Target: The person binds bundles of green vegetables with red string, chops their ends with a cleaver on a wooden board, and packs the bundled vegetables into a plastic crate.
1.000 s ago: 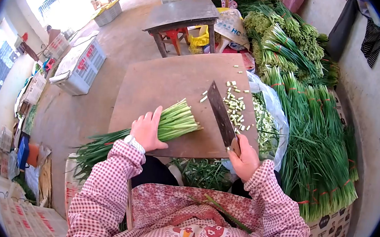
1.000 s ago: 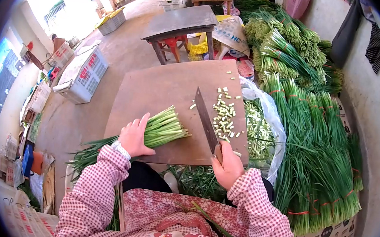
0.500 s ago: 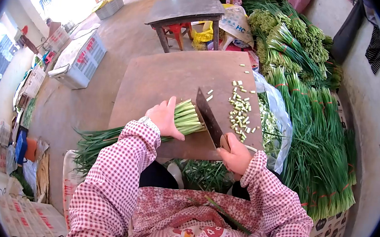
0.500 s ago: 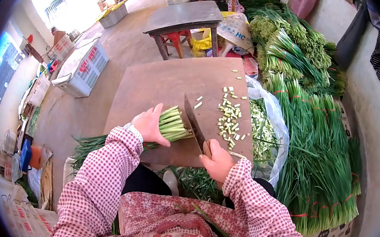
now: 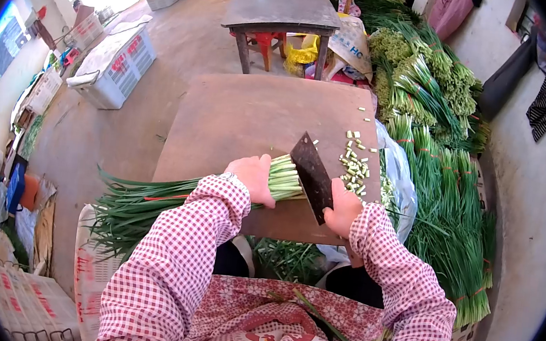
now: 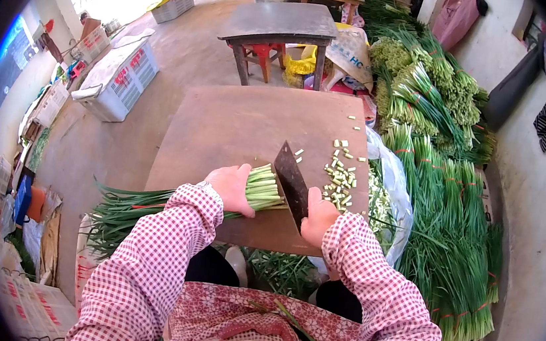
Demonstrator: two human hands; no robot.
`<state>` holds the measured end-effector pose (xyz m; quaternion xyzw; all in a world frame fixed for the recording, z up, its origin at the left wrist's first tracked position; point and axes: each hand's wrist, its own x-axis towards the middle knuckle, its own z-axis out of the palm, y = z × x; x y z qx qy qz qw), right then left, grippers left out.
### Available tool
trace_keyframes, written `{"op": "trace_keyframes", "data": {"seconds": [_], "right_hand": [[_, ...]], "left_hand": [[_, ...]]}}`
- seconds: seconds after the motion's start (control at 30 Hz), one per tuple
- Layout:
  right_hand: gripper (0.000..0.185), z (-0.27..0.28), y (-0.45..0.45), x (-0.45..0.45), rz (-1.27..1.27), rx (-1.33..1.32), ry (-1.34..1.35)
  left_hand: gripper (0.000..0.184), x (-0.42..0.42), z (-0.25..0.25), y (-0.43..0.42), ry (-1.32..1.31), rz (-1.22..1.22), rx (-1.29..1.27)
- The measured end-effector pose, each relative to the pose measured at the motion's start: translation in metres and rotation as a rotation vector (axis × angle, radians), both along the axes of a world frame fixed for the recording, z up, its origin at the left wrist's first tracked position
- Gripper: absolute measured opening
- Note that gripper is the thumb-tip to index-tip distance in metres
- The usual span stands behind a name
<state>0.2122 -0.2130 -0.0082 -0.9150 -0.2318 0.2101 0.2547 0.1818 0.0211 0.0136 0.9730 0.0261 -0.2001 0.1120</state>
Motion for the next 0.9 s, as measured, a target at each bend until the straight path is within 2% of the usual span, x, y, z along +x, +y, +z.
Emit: {"op": "trace_keyframes", "data": {"seconds": [0.03,0.17,0.3,0.47,0.7,0.9], "right_hand": [[0.039,0.004,-0.002,-0.002,0.004,0.048,-0.107],[0.04,0.045,-0.003,-0.027,-0.035,0.156,-0.255],[0.039,0.07,-0.004,-0.049,0.031,0.046,-0.162],[0.039,0.057,-0.006,-0.048,0.074,0.046,-0.169],[0.047,0.074,0.009,-0.041,0.127,-0.225,-0.075],[0.045,0.074,0.02,-0.034,0.146,-0.314,-0.033]], "left_hand": [[0.077,-0.001,-0.001,0.0,-0.01,0.007,0.003],[0.073,-0.005,0.006,-0.002,-0.032,0.018,0.013],[0.07,-0.005,0.011,-0.003,-0.024,0.033,0.005],[0.068,-0.006,0.007,0.001,-0.052,0.029,-0.024],[0.067,0.0,0.014,0.002,0.027,0.02,-0.05],[0.065,0.008,0.014,0.005,0.066,-0.055,-0.057]]}}
